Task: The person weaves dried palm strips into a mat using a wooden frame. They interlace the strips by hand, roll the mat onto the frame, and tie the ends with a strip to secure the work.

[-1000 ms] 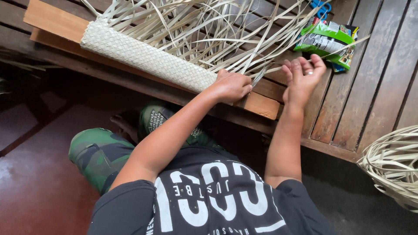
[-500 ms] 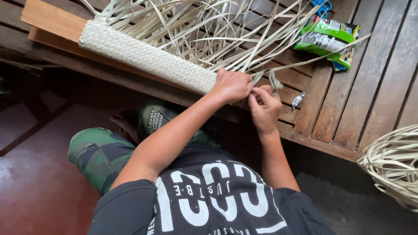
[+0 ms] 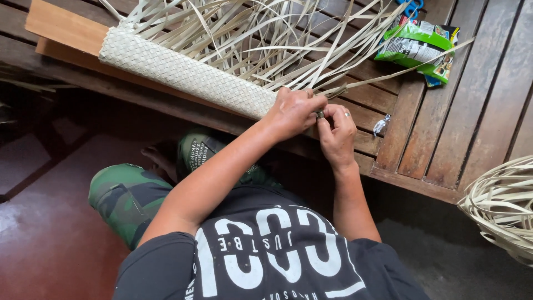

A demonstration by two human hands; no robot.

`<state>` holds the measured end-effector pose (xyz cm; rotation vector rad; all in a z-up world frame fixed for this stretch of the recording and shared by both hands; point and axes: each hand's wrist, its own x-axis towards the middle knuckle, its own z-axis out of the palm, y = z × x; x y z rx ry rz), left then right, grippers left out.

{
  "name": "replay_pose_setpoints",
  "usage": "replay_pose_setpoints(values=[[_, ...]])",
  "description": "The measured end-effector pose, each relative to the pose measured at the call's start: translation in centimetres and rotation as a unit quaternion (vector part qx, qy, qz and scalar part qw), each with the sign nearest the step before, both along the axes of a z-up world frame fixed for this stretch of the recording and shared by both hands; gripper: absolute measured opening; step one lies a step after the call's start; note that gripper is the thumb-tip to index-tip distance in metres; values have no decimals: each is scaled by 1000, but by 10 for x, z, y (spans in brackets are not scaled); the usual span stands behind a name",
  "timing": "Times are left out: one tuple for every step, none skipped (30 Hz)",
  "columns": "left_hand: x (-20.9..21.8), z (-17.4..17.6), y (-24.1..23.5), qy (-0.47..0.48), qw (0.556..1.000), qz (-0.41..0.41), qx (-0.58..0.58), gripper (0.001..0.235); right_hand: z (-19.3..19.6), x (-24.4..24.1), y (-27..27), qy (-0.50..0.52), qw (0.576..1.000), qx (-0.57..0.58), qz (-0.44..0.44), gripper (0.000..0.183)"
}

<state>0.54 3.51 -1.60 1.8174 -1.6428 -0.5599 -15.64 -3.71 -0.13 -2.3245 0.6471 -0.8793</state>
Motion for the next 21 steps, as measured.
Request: replay_pose_setpoints(values=[[-3, -12, -1, -42, 996, 26, -70, 23, -1, -1, -2, 2, 1000, -1, 10, 5], [-6, -24, -1, -86, 985, 52, -140, 15, -2, 0, -3, 3, 1000, -1, 21, 5], [-4, -21, 1, -87, 985, 53, -139, 15, -1, 1, -3, 2, 1000, -1, 22, 5], [-5, -19, 4, -95, 978, 52, -176, 9, 0, 0, -2, 7, 1000, -6, 19, 4], [-5, -17, 6, -103, 970, 52, -213, 7, 1, 0, -2, 12, 1000, -12, 16, 3], [-4, -14, 4, -101, 970, 51, -213, 7, 1, 0, -1, 13, 1000, -12, 16, 3], [-3, -11, 3, -67, 986, 27, -148, 7, 2, -1, 0, 20, 999, -23, 9, 4], [-2, -7, 0, -34, 996, 3, -84, 10, 3, 0, -1, 27, 999, -35, 3, 5], [1, -5, -1, -33, 996, 3, -85, 10, 3, -2, 2, 28, 999, -36, 3, 5], [4, -2, -2, 2, 999, -17, -35, 14, 3, -3, 4, 17, 999, -24, -13, 9], [7, 1, -4, 36, 999, -38, 14, 18, 3, -4, 6, 5, 999, -12, -30, 13], [8, 1, -6, 36, 999, -38, 14, 18, 0, -5, 6, 5, 999, -11, -30, 13], [9, 1, -9, 46, 997, -40, 50, 21, -4, -6, 6, -9, 999, -28, -31, 12], [10, 1, -12, 55, 994, -42, 84, 23, -7, -6, 5, -24, 998, -46, -32, 11], [11, 2, -13, 54, 994, -42, 84, 23, -3, -7, 9, -24, 998, -46, -33, 11], [12, 2, -15, 52, 993, -48, 94, 22, 1, -8, 11, -36, 999, -28, -18, 12], [13, 3, -16, 50, 992, -53, 105, 21, 5, -9, 14, -47, 999, -9, -4, 14], [14, 5, -15, 51, 992, -54, 106, 21, 3, -9, 14, -46, 999, -8, -5, 14], [16, 8, -14, 53, 990, -64, 112, 18, 1, -9, 13, -46, 999, -25, -13, 11], [19, 11, -14, 54, 989, -74, 118, 17, -1, -8, 12, -47, 998, -42, -21, 10], [19, 15, -13, 54, 989, -75, 118, 17, 1, -8, 14, -46, 998, -42, -22, 10]])
